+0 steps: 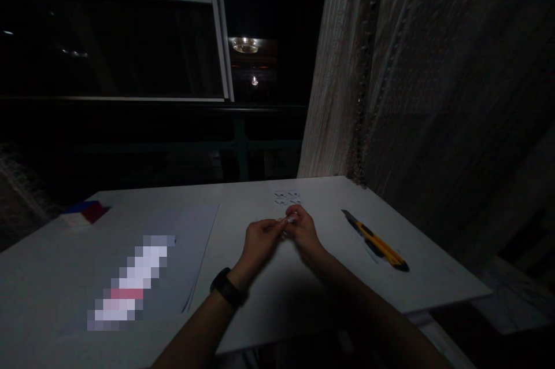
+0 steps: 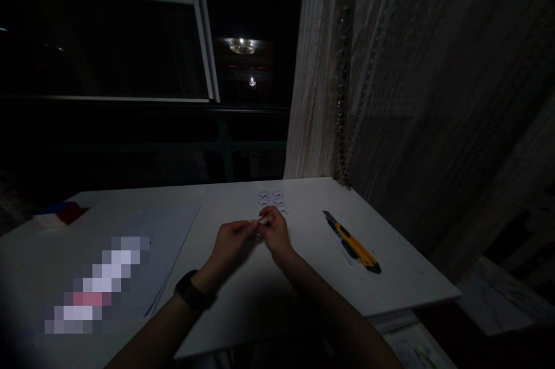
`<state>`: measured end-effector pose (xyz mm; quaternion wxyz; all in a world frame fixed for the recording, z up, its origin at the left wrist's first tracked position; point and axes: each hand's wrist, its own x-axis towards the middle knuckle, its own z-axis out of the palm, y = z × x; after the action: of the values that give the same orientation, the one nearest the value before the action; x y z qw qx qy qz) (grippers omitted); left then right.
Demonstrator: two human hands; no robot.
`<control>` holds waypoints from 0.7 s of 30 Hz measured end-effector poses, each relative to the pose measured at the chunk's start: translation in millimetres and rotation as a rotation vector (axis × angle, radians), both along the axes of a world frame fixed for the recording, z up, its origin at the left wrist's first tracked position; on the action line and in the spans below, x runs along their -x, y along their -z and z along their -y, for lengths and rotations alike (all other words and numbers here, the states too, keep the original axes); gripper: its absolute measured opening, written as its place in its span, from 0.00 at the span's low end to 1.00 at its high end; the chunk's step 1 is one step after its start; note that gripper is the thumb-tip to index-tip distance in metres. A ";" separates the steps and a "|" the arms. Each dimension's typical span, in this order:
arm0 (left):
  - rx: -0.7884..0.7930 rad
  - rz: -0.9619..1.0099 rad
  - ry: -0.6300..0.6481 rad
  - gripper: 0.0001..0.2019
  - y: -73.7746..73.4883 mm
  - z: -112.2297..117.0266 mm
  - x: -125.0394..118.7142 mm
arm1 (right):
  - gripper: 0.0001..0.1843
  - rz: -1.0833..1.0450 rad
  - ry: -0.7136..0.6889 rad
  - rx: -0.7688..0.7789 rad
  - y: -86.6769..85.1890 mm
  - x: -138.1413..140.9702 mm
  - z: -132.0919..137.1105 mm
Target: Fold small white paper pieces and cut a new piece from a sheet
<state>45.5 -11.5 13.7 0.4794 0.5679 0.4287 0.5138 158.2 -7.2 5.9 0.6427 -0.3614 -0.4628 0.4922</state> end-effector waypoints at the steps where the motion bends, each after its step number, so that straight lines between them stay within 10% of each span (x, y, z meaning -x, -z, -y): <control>1: -0.001 -0.010 -0.007 0.17 1.1 -0.2 0.0 | 0.16 -0.012 0.001 0.011 -0.5 0.2 0.5; 21: -0.238 -0.055 -0.091 0.12 -1.0 -5.6 14.7 | 0.09 0.202 0.176 -0.106 -1.3 -3.6 -3.9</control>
<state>30.8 -5.9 14.7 0.3728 0.6147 0.4029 0.5664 161.7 -3.3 7.2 0.6517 -0.4135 -0.5171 0.3700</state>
